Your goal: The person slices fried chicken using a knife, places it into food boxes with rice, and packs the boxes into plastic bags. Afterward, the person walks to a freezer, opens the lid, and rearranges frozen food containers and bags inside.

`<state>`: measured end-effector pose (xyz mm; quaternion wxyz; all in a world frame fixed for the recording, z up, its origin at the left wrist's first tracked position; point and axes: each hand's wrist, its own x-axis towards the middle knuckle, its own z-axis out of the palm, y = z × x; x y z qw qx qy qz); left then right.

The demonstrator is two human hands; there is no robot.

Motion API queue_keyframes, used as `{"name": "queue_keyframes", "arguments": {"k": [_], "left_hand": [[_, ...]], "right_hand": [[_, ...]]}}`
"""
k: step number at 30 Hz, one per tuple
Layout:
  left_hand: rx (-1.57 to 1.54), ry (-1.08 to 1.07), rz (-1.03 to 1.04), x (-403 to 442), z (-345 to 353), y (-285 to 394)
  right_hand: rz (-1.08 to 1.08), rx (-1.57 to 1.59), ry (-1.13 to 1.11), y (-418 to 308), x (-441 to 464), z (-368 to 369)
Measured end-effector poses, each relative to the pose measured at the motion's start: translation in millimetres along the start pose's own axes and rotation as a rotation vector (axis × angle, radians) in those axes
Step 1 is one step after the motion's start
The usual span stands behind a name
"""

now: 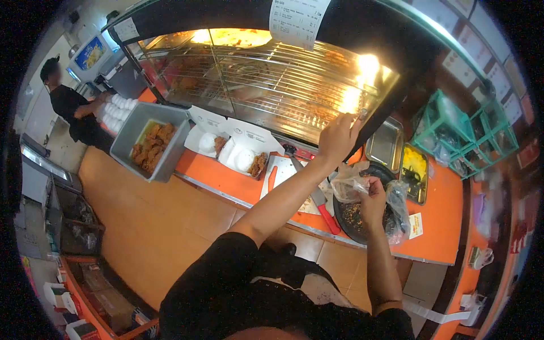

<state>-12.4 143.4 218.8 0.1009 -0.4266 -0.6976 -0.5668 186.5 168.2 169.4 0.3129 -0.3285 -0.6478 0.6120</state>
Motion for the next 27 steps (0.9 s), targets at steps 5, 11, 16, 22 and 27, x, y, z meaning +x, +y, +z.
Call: {"name": "queue_keyframes", "arguments": {"k": [5,11,16,22,27], "left_hand": [[0.000,0.080,0.095,1.3,19.1,-8.7],[0.151,0.137,0.211,10.5,1.9,-28.7],[0.231,0.127,-0.036,22.1,-44.5,-61.1],[0.056,0.056,0.064,14.8,-53.5,-34.5],[-0.125,-0.259,-0.062,-1.1,-53.3,-17.9]], "right_hand": [[-0.027,0.060,0.027,5.9,7.7,-4.0],[-0.179,0.044,-0.105,9.4,31.5,8.6],[-0.571,-0.289,0.029,-2.8,94.2,47.1],[-0.889,-0.704,0.400,-45.7,114.5,77.4],[-0.896,-0.539,0.383,-33.4,108.4,75.1]]}}
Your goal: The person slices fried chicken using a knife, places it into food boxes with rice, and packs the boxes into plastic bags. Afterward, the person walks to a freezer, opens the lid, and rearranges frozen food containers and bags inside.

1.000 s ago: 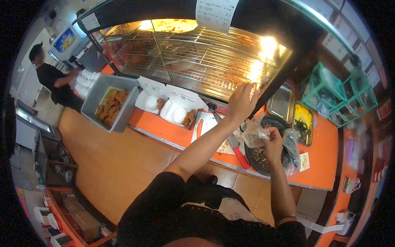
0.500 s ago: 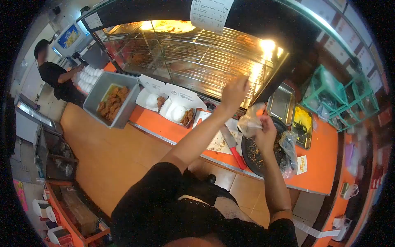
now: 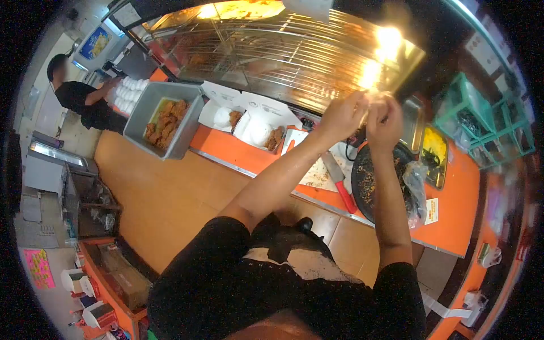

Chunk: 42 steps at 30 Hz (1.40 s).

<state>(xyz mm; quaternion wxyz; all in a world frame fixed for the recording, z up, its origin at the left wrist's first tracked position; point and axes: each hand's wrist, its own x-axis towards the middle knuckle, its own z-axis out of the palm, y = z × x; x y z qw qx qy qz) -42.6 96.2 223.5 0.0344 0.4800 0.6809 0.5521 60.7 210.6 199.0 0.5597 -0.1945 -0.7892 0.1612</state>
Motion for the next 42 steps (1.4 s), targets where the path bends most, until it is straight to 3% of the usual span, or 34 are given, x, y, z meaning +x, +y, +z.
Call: {"name": "queue_keyframes", "arguments": {"k": [2,3,5,6,7,9,10,11,13,16,19,21,24,26,27,28,29,31,32,34,35,36,37,38,40,42], "left_hand": [[-0.027,0.145,0.117,-18.3,-8.6,-10.9],[-0.083,0.161,0.003,-37.0,-20.0,-32.4],[-0.103,0.322,-0.261,-85.1,-64.4,-87.8],[-0.186,0.516,-0.310,-112.2,-85.5,-131.2],[0.197,0.617,-0.367,-138.8,-117.4,-167.3],[0.572,0.569,-0.477,-180.0,-166.5,-213.6],[0.675,0.502,-0.504,-195.2,-178.0,-230.0],[0.671,0.472,-0.512,-202.2,-183.3,-236.3],[0.368,0.343,-0.611,-198.7,-193.1,-251.8],[0.298,0.339,-0.577,-197.3,-207.7,-273.9],[0.251,0.262,-0.584,-219.6,-216.3,-279.6],[0.250,0.201,-0.571,-224.5,-223.7,-278.2],[0.178,0.123,-0.612,-253.5,-235.7,-255.0],[0.185,0.064,-0.578,-267.5,-246.8,-253.8],[0.148,0.108,-0.546,-264.9,-252.8,-247.3],[0.256,0.104,-0.519,-261.3,-256.2,-252.1],[0.277,0.214,-0.395,-245.8,-259.5,-243.8],[0.388,0.267,-0.315,-197.7,-268.4,-220.5],[0.456,0.188,-0.237,-177.7,-268.9,-223.1],[0.536,0.101,-0.148,-156.7,-269.1,-237.4],[0.520,-0.093,-0.227,-151.1,-264.0,-260.8],[0.507,-0.289,-0.308,-145.9,-262.0,-278.7],[0.523,-0.295,-0.290,-143.5,-261.4,-284.0],[0.379,-0.303,-0.381,-146.9,-257.3,-286.9],[0.253,-0.320,-0.465,-152.3,-255.1,-275.9],[-0.441,-0.258,-0.772,-159.0,-253.9,-258.1]], "right_hand": [[0.016,0.304,0.005,0.3,-10.8,2.5],[0.031,0.296,-0.017,-10.2,-13.8,-5.3],[-0.200,-0.183,0.151,-36.8,-23.2,-22.2],[-0.004,0.049,0.143,-43.8,-52.9,-21.9],[0.194,0.279,0.146,-47.4,-95.6,-12.5],[0.551,0.404,-0.252,-52.7,-194.0,27.2],[0.980,0.560,-0.389,-108.0,-193.9,57.2],[1.123,0.523,-0.481,-118.0,-208.2,91.9],[0.856,0.253,-0.540,-79.2,-273.1,176.5],[0.926,0.192,-0.632,-109.0,-251.3,206.5],[1.085,0.142,-0.563,-106.7,-273.1,203.0],[1.014,0.169,-0.546,-104.6,-283.1,194.2],[1.153,0.049,-0.689,-140.0,-277.7,162.7],[1.144,0.126,-0.629,-146.3,-285.6,141.3],[1.079,0.135,-0.483,-151.5,-277.6,136.2],[0.713,-0.031,-0.365,-143.5,-268.5,134.1],[0.630,-0.119,-0.338,-154.4,-227.0,133.2],[0.112,-0.279,-0.352,-142.4,-174.5,138.0],[0.110,-0.297,-0.322,-132.1,-163.4,140.9],[0.214,-0.023,-0.836,-110.5,-159.0,154.1],[0.213,-0.019,-0.813,-106.2,-161.6,159.9],[0.371,0.024,-0.893,-103.8,-165.0,165.8],[0.533,0.071,-0.971,-121.8,-148.4,166.2],[1.032,0.200,-1.064,-139.9,-133.5,155.6],[1.146,0.358,-0.941,-149.7,-136.7,154.6],[1.264,0.690,-0.803,-126.0,-177.7,165.2]]}}
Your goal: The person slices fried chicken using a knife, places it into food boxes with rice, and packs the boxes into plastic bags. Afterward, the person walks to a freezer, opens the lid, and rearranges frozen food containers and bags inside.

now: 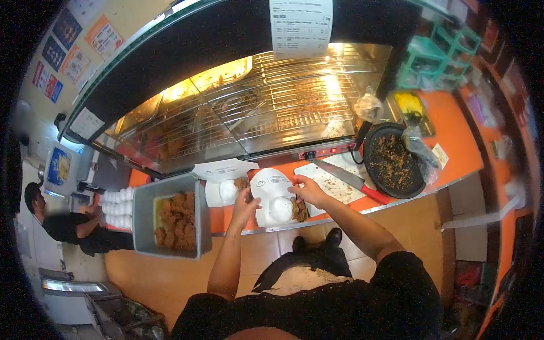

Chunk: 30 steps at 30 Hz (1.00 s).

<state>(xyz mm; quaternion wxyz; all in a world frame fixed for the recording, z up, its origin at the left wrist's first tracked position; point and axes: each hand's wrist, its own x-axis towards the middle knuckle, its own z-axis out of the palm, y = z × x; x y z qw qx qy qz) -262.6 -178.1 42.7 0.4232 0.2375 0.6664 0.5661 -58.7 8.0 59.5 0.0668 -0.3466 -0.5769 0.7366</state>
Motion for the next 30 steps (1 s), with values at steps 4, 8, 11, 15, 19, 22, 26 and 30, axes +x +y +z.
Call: {"name": "queue_keyframes", "arguments": {"k": [4,8,11,15,19,22,26,30], "left_hand": [[0.283,-0.088,0.143,3.3,-18.8,-11.1],[0.288,-0.057,0.175,24.6,-20.0,-20.5],[0.393,-0.057,0.314,37.6,-16.3,-19.6],[0.360,0.141,0.117,35.3,-2.9,-4.1],[0.283,0.132,0.284,25.9,-2.0,-9.6],[0.357,0.141,0.345,25.0,-11.4,-12.1],[0.582,0.077,0.366,39.3,-30.5,2.1],[0.857,0.188,0.482,37.1,-44.7,16.5]], "right_hand": [[-0.269,-0.340,-0.089,9.7,-1.7,-9.9],[-0.214,-0.205,-0.177,6.7,17.3,-11.5],[-0.182,-0.463,-0.021,-36.2,-2.8,-0.5],[-0.419,-0.481,0.139,20.6,49.5,-2.3],[-0.508,-0.231,0.248,19.5,34.7,4.7],[-0.493,-0.250,0.331,6.7,24.8,7.0],[-0.577,-0.631,0.286,-14.7,48.4,-35.0],[-0.856,-0.754,0.307,-29.5,25.0,-72.1]]}}
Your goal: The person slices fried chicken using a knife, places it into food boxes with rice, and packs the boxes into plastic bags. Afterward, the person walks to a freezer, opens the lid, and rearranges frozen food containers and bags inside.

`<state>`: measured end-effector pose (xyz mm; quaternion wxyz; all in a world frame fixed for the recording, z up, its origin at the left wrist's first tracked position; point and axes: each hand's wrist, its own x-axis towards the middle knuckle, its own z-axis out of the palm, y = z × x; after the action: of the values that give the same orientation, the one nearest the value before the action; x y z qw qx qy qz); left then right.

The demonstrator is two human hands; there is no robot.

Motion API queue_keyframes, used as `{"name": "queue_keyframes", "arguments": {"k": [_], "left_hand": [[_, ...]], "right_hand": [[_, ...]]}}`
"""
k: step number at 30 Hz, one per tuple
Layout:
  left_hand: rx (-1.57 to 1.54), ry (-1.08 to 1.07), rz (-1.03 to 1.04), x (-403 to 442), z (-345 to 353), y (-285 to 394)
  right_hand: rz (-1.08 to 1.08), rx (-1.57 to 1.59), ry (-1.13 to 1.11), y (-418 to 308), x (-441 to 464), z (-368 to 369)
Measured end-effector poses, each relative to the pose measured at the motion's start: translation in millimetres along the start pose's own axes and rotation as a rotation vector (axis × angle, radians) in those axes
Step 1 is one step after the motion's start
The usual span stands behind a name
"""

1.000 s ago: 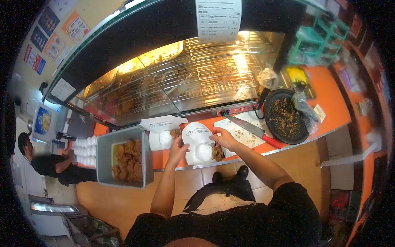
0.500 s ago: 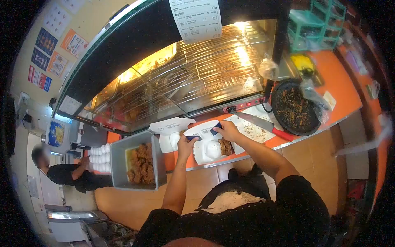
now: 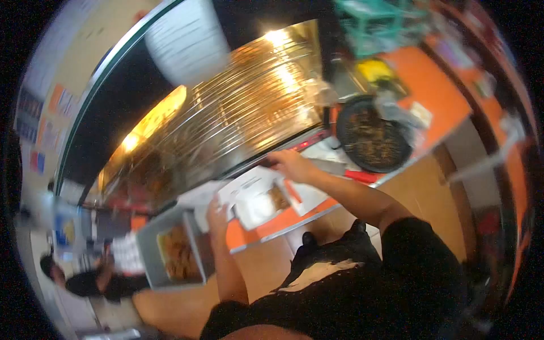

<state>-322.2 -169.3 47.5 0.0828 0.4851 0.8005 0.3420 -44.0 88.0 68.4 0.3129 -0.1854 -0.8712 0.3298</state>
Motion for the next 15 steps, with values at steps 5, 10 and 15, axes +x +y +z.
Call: {"name": "queue_keyframes", "arguments": {"k": [5,10,15], "left_hand": [[0.094,0.467,0.005,-73.2,17.0,85.0],[0.061,0.243,-0.025,-216.0,129.5,174.0],[-0.200,-0.269,-0.435,-272.9,300.5,339.0]], "right_hand": [[0.375,0.786,-0.474,-79.2,-145.2,-120.9],[0.417,0.889,-0.754,-12.8,-338.8,-267.4],[0.640,0.855,-0.958,107.9,-371.2,-493.3]]}}
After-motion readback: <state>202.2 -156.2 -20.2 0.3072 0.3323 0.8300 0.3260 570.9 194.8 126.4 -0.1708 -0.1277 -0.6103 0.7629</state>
